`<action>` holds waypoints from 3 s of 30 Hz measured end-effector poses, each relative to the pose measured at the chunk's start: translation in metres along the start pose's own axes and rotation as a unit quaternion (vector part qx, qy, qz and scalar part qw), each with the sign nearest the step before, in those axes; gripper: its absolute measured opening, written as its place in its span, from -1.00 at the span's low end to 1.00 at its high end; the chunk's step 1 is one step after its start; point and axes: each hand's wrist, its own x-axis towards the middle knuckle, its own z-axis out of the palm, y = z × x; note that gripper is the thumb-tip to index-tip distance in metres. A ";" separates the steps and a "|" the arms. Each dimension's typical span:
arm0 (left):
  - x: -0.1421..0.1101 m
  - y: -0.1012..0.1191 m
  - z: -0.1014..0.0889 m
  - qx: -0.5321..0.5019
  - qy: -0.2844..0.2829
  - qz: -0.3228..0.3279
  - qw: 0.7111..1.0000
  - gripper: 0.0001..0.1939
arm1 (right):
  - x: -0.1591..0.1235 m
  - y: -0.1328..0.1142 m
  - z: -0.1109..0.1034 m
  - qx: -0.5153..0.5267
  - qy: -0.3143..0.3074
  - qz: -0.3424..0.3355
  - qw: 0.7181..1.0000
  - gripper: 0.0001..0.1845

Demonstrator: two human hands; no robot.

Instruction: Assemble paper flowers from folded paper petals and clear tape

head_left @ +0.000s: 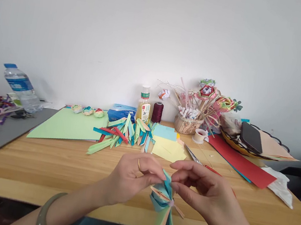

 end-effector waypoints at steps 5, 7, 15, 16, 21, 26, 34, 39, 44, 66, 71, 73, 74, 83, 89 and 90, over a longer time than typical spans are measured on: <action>0.007 0.007 -0.009 0.129 -0.025 0.107 0.986 -0.87 | 0.001 -0.003 -0.001 -0.002 -0.009 0.021 1.000 -0.80; 0.010 0.012 -0.012 0.178 -0.044 0.152 0.971 -0.85 | 0.001 -0.004 -0.001 0.011 -0.022 0.030 0.999 -0.79; 0.012 0.018 -0.017 0.192 -0.103 0.163 0.962 -0.94 | 0.000 -0.010 0.000 0.027 -0.059 0.063 0.996 -0.76; 0.010 0.017 -0.017 0.181 -0.104 0.146 0.967 -0.93 | 0.000 -0.010 0.000 0.029 -0.063 0.066 0.995 -0.76; 0.009 0.020 -0.018 0.174 -0.108 0.151 0.967 -0.87 | 0.000 -0.011 0.000 0.034 -0.068 0.077 0.994 -0.78; 0.011 0.026 -0.019 0.232 -0.117 0.193 0.946 -0.85 | 0.002 -0.008 0.000 0.037 -0.064 0.079 0.994 -0.80; 0.008 0.026 -0.018 0.253 -0.100 0.187 0.944 -0.87 | 0.002 -0.005 0.002 0.042 -0.071 0.081 0.993 -0.80; 0.011 0.028 -0.020 0.249 -0.132 0.172 0.944 -0.90 | 0.002 -0.004 0.002 0.041 -0.071 0.066 0.994 -0.81; 0.011 0.029 -0.017 0.261 -0.130 0.139 0.946 -0.91 | 0.003 -0.003 0.002 0.031 -0.056 0.053 0.997 -0.82; -0.013 0.010 0.004 -0.030 0.033 -0.123 0.991 -0.86 | 0.002 0.007 0.012 -0.069 0.019 -0.113 0.991 -0.91; -0.007 0.015 -0.009 0.207 -0.035 0.104 0.972 -0.92 | 0.002 0.005 0.008 -0.143 -0.025 -0.130 0.981 -0.93; -0.004 0.017 -0.012 0.234 -0.058 0.111 0.964 -0.93 | 0.003 0.005 0.007 -0.166 -0.034 -0.134 0.976 -0.93; -0.003 0.017 -0.012 0.231 -0.058 0.102 0.966 -0.93 | 0.003 0.005 0.006 -0.180 -0.027 -0.145 0.973 -0.93; -0.005 0.019 -0.004 0.190 0.045 0.030 0.980 -0.93 | -0.017 0.013 0.004 -0.400 0.084 -0.417 0.812 -0.82; -0.006 0.023 -0.004 0.217 0.053 0.062 0.973 -0.94 | -0.022 0.014 0.003 -0.422 0.074 -0.396 0.812 -0.83; -0.006 0.024 -0.004 0.224 0.053 0.067 0.971 -0.94 | -0.022 0.013 0.002 -0.424 0.068 -0.397 0.811 -0.83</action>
